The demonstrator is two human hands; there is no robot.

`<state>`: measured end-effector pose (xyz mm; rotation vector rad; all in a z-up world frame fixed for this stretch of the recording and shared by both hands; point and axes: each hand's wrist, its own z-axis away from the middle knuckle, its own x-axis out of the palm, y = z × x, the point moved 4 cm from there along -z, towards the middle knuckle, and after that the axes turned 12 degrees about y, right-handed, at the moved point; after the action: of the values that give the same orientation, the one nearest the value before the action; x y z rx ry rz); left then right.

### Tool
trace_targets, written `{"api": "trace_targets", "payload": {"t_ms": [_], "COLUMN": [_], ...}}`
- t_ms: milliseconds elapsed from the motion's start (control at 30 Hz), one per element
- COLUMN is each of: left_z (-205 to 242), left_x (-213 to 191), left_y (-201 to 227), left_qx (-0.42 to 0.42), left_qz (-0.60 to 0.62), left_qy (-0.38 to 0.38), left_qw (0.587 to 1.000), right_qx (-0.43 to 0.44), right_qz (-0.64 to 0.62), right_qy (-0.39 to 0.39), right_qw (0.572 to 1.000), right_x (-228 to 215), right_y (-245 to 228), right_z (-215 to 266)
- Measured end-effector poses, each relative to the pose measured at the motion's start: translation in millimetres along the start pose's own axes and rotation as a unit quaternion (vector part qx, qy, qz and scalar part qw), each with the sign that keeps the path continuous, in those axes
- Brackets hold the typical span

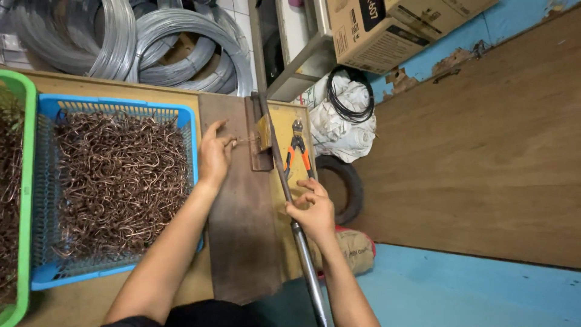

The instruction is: Manually bending metal wires into hooks using a specialized jig on a workbench and sorting them into plastic baskets.

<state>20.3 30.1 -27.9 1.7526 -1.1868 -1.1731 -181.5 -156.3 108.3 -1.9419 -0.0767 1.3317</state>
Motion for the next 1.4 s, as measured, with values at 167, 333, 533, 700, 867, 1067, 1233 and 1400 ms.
{"api": "trace_targets", "payload": {"t_ms": [167, 333, 533, 700, 867, 1067, 1233, 1400], "left_z": [13.0, 13.5, 18.7, 22.5, 28.7, 22.6, 18.3, 21.3], "left_x": [18.6, 16.5, 19.1, 19.3, 44.6, 27.9, 28.7, 38.6], "left_y": [-32.6, -22.9, -39.2, -29.0, -23.8, 5.5, 0.2, -10.8], "left_qx": [0.0, -0.016, -0.025, -0.135, 0.068, 0.066, 0.046, 0.016], "left_qz": [-0.01, 0.004, -0.048, -0.023, -0.08, -0.096, -0.064, -0.038], "left_qy": [0.026, 0.06, 0.045, 0.0, 0.074, 0.063, 0.034, -0.005], "left_qw": [1.0, 0.998, 0.998, 0.991, 0.992, 0.991, 0.996, 0.999], "right_qx": [-0.004, -0.006, 0.02, 0.022, 0.018, 0.032, 0.054, 0.06], "right_qz": [-0.015, -0.017, -0.021, -0.039, -0.037, -0.032, -0.026, -0.068], "right_qy": [-0.007, -0.018, -0.024, -0.017, -0.017, -0.024, -0.04, -0.033], "right_qw": [1.0, 1.0, 0.999, 0.999, 0.999, 0.999, 0.997, 0.995], "right_x": [-13.0, -13.4, -9.1, -8.4, -6.0, 8.4, 27.3, 27.9], "right_y": [-19.2, -19.1, -11.5, -12.0, -9.7, 15.0, 37.2, 31.4], "right_z": [-13.0, -14.7, -11.4, -9.6, -7.6, -1.6, 5.1, 4.7]}}
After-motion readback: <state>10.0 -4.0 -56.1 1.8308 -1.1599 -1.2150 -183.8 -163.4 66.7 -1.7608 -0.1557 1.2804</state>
